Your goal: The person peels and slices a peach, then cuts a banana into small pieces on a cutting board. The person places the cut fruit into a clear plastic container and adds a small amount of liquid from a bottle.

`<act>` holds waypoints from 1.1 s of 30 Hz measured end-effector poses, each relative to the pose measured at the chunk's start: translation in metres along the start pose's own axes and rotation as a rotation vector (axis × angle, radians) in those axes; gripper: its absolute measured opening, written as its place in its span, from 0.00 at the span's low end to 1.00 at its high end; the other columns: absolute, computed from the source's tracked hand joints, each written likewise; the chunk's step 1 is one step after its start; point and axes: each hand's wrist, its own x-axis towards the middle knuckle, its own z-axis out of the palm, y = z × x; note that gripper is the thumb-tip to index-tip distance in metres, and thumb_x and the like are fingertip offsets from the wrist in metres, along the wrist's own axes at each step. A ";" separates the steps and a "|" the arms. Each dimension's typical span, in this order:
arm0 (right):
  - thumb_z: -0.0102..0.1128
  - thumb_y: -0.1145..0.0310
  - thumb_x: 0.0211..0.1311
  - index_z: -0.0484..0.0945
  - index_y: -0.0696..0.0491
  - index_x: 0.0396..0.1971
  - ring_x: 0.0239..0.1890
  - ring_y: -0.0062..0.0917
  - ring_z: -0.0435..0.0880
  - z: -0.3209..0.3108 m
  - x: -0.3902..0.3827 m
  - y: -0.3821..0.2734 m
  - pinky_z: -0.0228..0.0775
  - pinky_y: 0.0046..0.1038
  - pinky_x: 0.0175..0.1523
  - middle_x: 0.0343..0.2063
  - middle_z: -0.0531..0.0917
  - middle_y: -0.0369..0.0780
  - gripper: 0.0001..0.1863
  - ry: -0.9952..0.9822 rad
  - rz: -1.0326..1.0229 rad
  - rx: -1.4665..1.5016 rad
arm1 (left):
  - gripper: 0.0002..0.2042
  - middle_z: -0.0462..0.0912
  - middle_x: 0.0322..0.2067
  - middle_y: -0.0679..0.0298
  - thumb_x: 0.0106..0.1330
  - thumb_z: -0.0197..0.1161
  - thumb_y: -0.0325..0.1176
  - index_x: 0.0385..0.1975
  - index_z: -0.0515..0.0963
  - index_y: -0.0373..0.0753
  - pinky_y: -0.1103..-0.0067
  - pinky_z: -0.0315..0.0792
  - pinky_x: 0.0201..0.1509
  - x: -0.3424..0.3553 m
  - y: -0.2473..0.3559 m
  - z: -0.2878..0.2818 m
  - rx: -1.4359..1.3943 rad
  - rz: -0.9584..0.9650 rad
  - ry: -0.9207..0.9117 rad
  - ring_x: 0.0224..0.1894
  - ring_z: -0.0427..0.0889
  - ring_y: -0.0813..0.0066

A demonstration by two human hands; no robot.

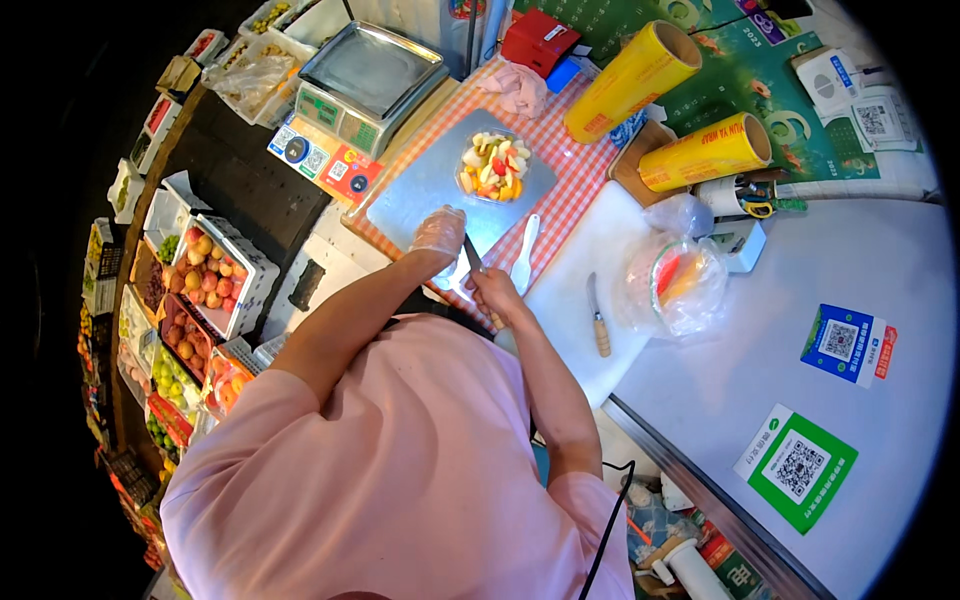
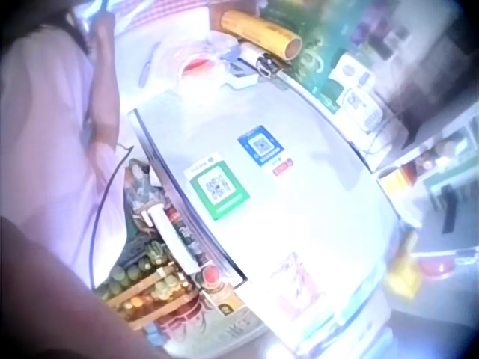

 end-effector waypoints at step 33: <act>0.48 0.52 0.73 0.79 0.59 0.32 0.21 0.33 0.83 -0.052 -0.001 -0.059 0.72 0.37 0.28 0.19 0.82 0.44 0.24 0.528 -0.337 -0.312 | 0.11 0.83 0.37 0.48 0.65 0.60 0.38 0.34 0.83 0.37 0.61 0.74 0.46 -0.114 -0.137 -0.041 -0.053 -0.377 0.131 0.42 0.82 0.49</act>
